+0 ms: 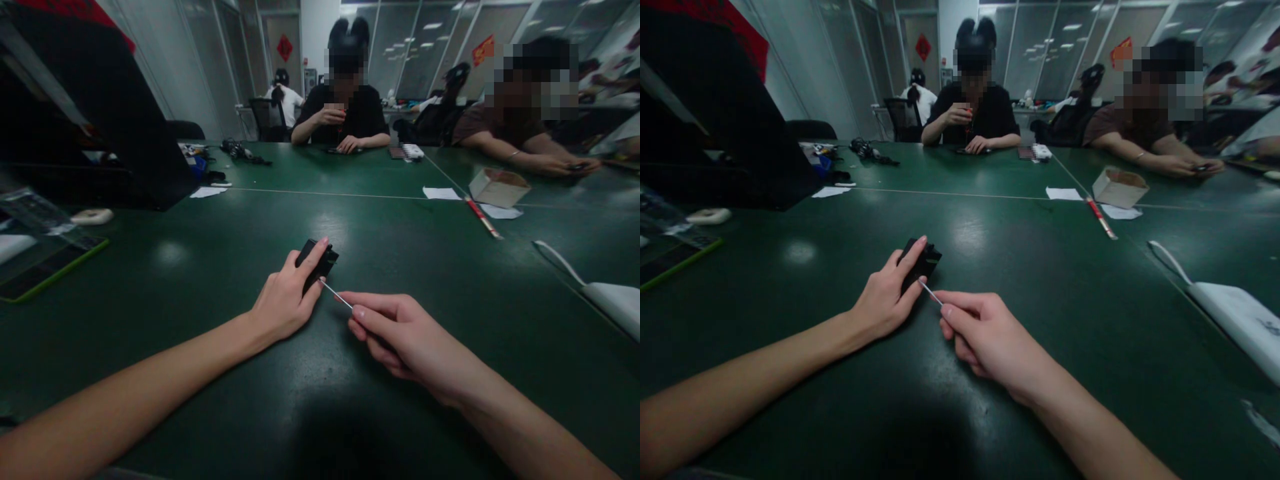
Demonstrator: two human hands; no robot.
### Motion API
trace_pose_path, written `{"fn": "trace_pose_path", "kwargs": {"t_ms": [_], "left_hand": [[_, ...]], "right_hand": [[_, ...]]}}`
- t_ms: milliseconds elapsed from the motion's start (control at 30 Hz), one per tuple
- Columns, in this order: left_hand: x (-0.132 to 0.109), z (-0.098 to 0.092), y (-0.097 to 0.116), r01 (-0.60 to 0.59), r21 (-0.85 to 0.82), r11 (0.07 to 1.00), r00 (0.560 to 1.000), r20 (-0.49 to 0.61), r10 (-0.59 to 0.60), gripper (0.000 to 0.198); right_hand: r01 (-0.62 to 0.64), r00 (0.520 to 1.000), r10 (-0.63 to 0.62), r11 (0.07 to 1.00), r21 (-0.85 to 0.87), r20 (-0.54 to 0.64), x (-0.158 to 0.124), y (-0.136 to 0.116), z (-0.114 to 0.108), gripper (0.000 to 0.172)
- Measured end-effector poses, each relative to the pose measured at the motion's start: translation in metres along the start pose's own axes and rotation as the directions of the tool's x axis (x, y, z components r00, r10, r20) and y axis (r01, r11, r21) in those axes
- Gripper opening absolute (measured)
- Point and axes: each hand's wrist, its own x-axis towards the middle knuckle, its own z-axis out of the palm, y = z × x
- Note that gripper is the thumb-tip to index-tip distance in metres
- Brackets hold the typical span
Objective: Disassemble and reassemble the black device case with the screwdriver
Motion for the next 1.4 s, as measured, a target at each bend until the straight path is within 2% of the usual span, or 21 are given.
{"fn": "trace_pose_path", "kwargs": {"t_ms": [100,167,267,367,433,467,533,600,667,700,733,767,833,967,1100,1267,1400], "left_hand": [[0.0,0.0,0.001,-0.018,0.033,0.999,1.0,0.005,0.018,0.064],[0.0,0.0,0.001,-0.025,0.057,0.998,1.0,0.009,0.025,0.064],[0.0,0.0,0.001,-0.025,0.082,0.996,1.0,0.016,0.024,0.063],[0.0,0.0,0.001,-0.018,0.086,0.996,1.0,0.019,0.017,0.062],[0.0,0.0,0.001,-0.011,0.082,0.997,1.0,0.02,0.009,0.062],[0.0,-0.001,0.001,-0.006,0.078,0.997,1.0,0.02,0.004,0.062],[0.0,-0.001,0.001,0.007,0.068,0.998,1.0,0.015,-0.008,0.062],[0.0,-0.001,0.0,0.014,0.045,0.999,1.0,0.011,-0.015,0.062],[0.0,-0.001,-0.002,0.018,0.01,1.0,1.0,0.008,-0.018,0.063],[0.0,0.0,-0.002,0.019,-0.006,1.0,1.0,0.007,-0.019,0.064],[0.0,0.0,-0.002,0.021,-0.019,1.0,1.0,0.007,-0.021,0.064],[0.0,0.0,-0.003,0.023,-0.026,0.999,1.0,0.006,-0.023,0.064],[0.0,0.001,-0.003,0.028,-0.026,0.999,1.0,0.007,-0.028,0.065],[0.001,0.0,-0.001,0.019,0.043,0.999,1.0,0.011,-0.019,0.064],[0.001,-0.001,0.001,-0.016,0.152,0.988,0.999,0.03,0.011,0.062],[0.0,-0.002,0.001,-0.081,0.304,0.949,0.996,0.058,0.066,0.063],[0.0,-0.002,0.003,-0.113,0.376,0.92,0.993,0.08,0.09,0.062]], "right_hand": [[0.088,0.996,-0.093,0.975,-0.203,-0.013,-0.001,0.0,0.001,0.032],[0.191,0.976,-0.216,0.904,-0.382,-0.024,-0.001,0.001,0.001,0.031],[0.339,0.894,-0.448,0.675,-0.655,0.001,-0.001,0.005,0.003,0.032],[0.376,0.823,-0.564,0.448,-0.811,0.07,0.001,0.013,0.005,0.039],[0.372,0.811,-0.577,0.382,-0.846,0.097,0.002,0.017,0.005,0.042],[0.379,0.808,-0.581,0.38,-0.844,0.101,0.003,0.017,0.005,0.042],[0.401,0.81,-0.581,0.448,-0.799,0.081,0.003,0.016,0.005,0.039],[0.374,0.867,-0.497,0.637,-0.674,0.011,0.004,0.013,0.005,0.035],[0.244,0.957,-0.285,0.884,-0.399,-0.047,0.004,0.009,0.005,0.034],[0.149,0.986,-0.162,0.964,-0.221,-0.041,0.004,0.007,0.004,0.035],[0.06,0.998,-0.061,0.997,-0.048,-0.016,0.004,0.006,0.003,0.036],[-0.008,1.0,0.006,0.995,0.102,0.019,0.005,0.005,0.002,0.037],[-0.088,0.994,0.064,0.947,0.308,0.087,0.005,0.004,-0.001,0.035],[-0.162,0.979,0.082,0.864,0.476,0.184,0.005,0.002,-0.01,0.031],[-0.161,0.981,0.097,0.887,0.434,0.166,0.002,-0.001,-0.011,0.029],[-0.109,0.993,0.097,0.966,0.236,0.061,-0.002,-0.006,-0.005,0.026],[-0.083,0.996,0.08,0.987,0.139,0.027,-0.004,-0.006,-0.002,0.025]]}}
